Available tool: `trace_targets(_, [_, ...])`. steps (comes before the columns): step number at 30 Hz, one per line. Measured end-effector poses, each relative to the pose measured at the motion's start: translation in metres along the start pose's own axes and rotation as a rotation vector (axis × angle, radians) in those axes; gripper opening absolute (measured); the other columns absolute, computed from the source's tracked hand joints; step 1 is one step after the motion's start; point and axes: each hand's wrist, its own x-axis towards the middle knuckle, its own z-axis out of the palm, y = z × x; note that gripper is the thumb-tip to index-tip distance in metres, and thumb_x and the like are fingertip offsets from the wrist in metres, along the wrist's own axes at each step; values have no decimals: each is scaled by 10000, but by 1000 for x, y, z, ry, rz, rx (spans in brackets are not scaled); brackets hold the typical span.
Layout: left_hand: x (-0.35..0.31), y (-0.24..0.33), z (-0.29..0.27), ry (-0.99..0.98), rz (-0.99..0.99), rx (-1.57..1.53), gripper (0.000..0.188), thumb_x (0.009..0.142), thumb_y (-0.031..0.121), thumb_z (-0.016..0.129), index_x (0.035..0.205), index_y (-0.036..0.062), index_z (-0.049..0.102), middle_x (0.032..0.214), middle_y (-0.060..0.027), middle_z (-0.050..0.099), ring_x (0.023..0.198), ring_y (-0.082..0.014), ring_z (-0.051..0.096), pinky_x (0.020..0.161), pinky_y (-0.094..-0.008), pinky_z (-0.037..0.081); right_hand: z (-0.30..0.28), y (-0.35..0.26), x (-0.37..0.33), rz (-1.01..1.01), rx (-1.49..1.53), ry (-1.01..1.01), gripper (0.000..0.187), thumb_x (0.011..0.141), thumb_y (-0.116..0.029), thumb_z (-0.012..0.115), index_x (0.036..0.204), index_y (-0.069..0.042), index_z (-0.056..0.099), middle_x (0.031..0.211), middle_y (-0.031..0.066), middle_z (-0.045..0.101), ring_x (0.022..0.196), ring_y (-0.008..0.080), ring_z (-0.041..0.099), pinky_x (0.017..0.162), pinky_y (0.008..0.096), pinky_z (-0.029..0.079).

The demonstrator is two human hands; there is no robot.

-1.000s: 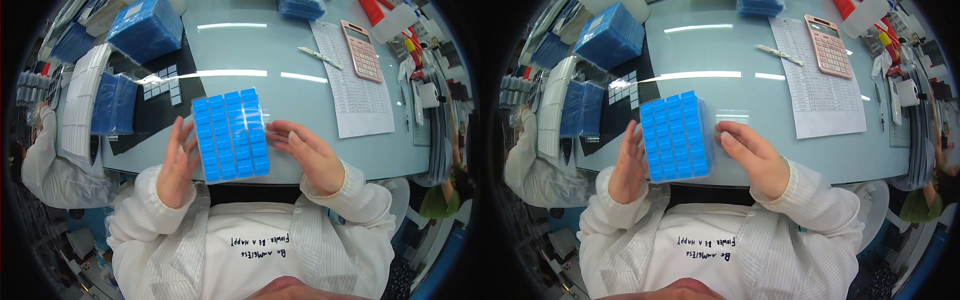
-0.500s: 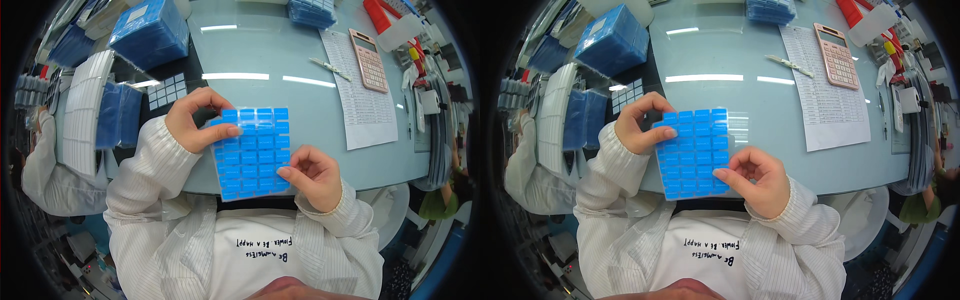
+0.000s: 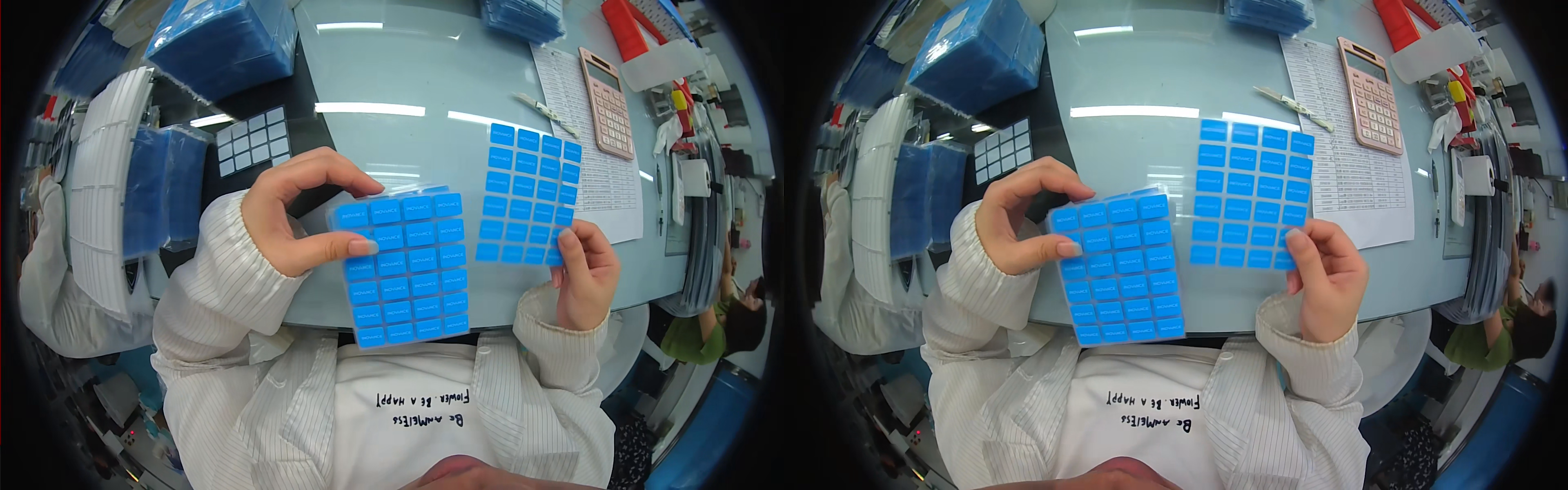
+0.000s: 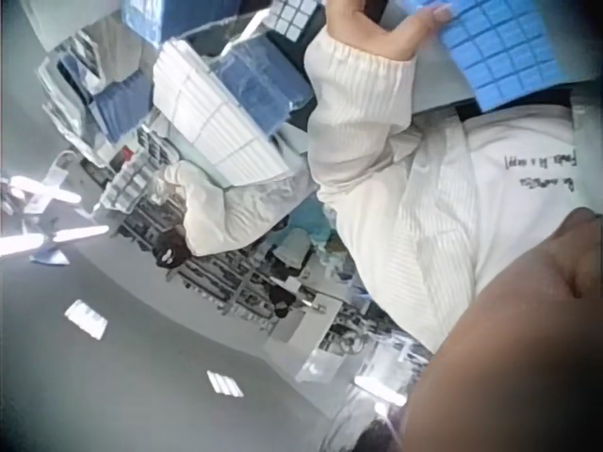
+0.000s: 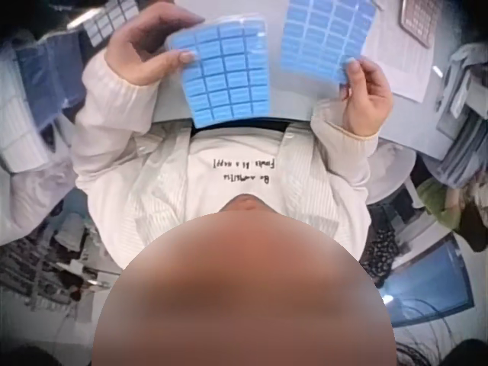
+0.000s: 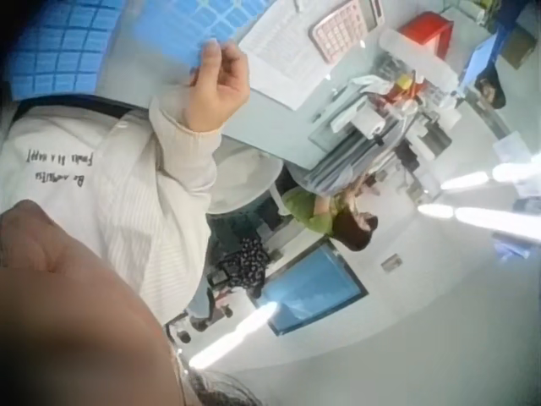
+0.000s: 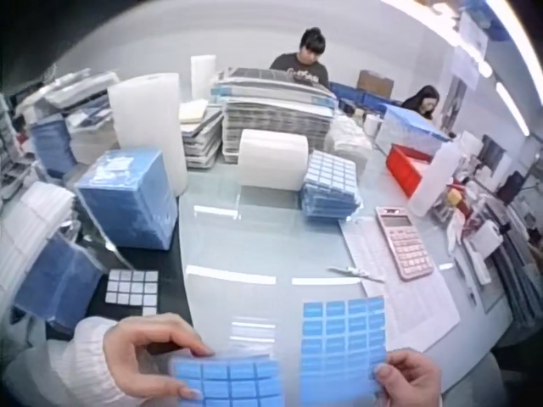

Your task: Inspecting, counting, and labeling stacks of blue plastic component trays at a factory workstation.

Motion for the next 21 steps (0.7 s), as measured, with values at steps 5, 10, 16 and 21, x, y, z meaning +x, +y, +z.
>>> trace_targets(5, [-1,5,4,73,-18,38,442,650,312,802,941,14,654,891,-92,616,852,-195,595,813,-332,452,-6,30,11,-184,-509,128,191,838,-99,689,967,22,618,742,-14,570,582,24,438,551,157,352])
trace_targets(10, [-1,3,9,129,-6,80,407,653,303,805,909,20,662,862,-89,616,810,-191,589,774,-326,453,11,15,-3,-255,-649,33,231,798,-125,729,944,8,609,756,-26,529,609,30,456,586,155,362])
trace_targets(16, [0,0,8,127,0,78,374,643,246,839,899,28,673,849,-98,651,816,-210,628,809,-367,490,39,0,-22,-26,-277,-472,257,685,-92,823,802,-19,606,706,-13,546,575,15,448,513,174,343])
trace_targets(21, [1,1,11,124,-39,11,404,624,253,826,894,2,662,859,-96,618,816,-193,584,775,-324,450,41,-1,-20,154,1,-488,135,778,-49,739,809,-18,612,694,-26,566,555,21,459,480,171,338])
